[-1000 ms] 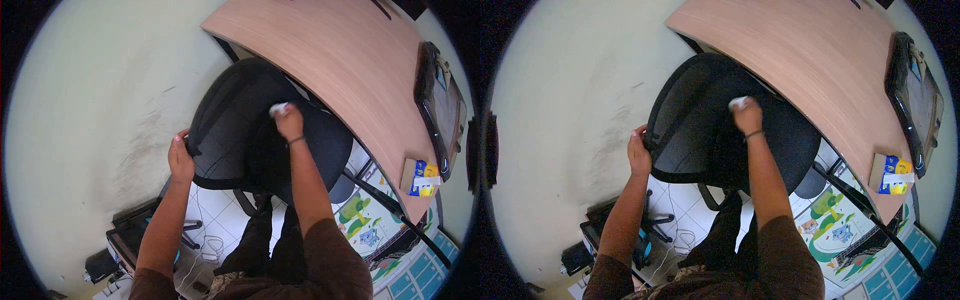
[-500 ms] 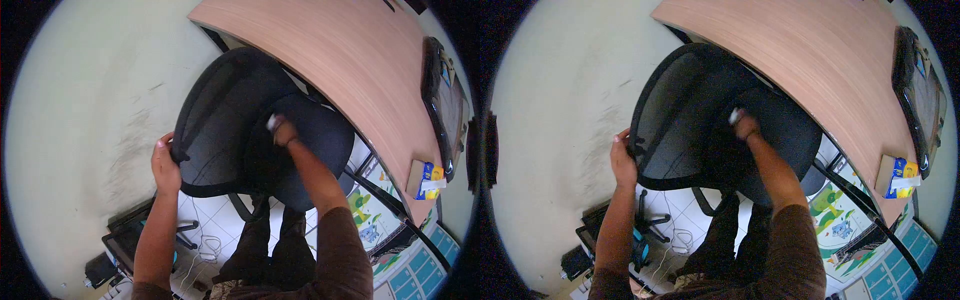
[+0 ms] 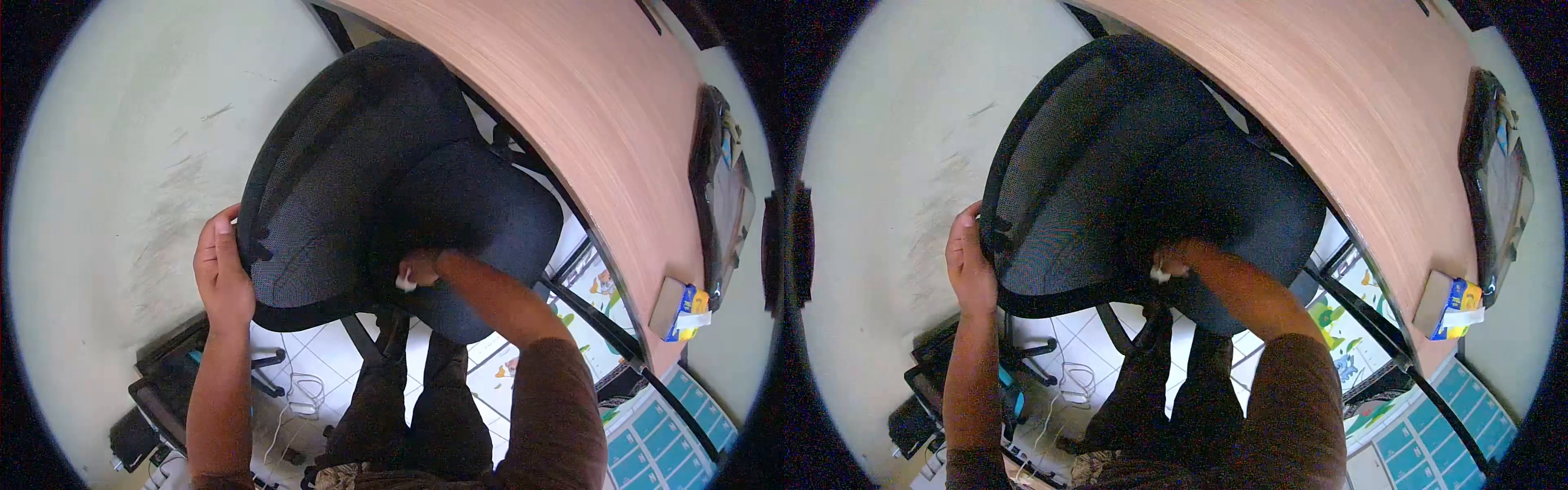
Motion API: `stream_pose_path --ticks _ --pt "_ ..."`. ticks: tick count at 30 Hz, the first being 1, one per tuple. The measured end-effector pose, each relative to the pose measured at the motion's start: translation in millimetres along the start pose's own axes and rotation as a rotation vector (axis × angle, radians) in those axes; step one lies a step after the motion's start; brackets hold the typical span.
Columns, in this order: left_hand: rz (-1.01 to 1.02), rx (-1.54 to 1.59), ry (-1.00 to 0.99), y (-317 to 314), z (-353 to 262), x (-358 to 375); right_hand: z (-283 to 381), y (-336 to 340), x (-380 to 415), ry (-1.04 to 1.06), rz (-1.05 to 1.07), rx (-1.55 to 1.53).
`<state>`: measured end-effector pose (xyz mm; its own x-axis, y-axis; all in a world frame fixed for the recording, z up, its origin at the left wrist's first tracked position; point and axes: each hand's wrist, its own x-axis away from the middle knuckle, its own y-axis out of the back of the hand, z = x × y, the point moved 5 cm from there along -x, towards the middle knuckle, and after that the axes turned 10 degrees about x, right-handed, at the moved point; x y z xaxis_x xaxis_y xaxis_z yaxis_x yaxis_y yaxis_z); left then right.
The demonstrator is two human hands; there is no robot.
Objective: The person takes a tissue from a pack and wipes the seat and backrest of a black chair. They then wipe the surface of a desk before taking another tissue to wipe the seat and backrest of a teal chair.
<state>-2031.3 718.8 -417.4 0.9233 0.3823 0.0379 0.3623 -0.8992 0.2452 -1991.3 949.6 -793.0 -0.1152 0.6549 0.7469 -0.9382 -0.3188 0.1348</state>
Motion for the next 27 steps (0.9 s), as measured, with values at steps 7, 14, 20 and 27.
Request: stream_pose_path --ticks 7,14,20,27 --pt "-0.001 0.042 0.005 2 8 2 -130 86 142 -0.649 -1.790 0.015" --pt "-0.007 -0.002 0.034 2 4 1 -20 89 7 -0.332 -1.365 0.567" --pt "-0.026 0.009 0.039 1 3 0 0 80 60 0.111 -1.428 0.262" --pt "-0.047 -0.066 -0.005 2 3 1 29 69 50 -0.118 -1.136 0.353"
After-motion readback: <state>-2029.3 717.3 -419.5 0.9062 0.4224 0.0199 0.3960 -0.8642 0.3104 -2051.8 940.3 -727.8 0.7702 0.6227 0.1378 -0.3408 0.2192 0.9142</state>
